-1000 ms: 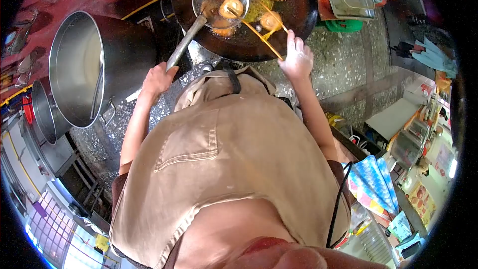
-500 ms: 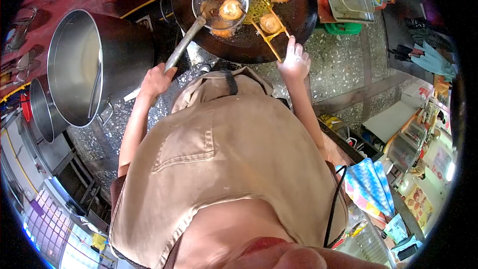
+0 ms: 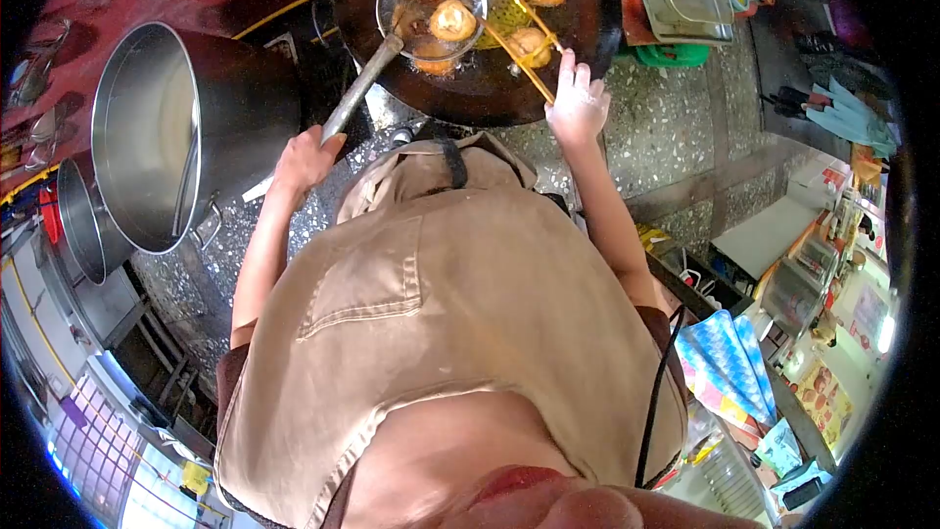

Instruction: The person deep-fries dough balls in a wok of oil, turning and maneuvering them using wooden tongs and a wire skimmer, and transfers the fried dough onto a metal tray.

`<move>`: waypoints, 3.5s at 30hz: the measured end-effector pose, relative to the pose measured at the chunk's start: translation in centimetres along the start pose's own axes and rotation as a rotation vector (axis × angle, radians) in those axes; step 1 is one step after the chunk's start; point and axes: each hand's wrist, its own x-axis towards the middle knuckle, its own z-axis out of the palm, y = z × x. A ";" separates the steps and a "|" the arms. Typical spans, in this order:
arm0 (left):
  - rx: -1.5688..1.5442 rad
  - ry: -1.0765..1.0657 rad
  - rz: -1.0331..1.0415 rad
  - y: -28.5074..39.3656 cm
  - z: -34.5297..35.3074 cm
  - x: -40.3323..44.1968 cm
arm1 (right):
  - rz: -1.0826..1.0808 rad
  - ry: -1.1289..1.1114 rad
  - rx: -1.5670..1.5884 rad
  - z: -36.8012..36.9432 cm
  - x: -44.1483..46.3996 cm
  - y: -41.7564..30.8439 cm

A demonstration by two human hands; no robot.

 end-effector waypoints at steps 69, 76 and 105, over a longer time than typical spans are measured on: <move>-0.055 -0.026 -0.049 0.1 0.5 -0.4 | 0.493 -0.745 1.614 -2.6 -0.9 1.9; -0.062 -0.050 -0.066 0.6 0.2 -0.6 | 0.440 -0.623 1.220 -5.3 -3.8 8.3; -0.080 -0.036 -0.042 0.1 0.5 -0.5 | 0.090 -0.595 0.042 -5.9 -0.9 4.5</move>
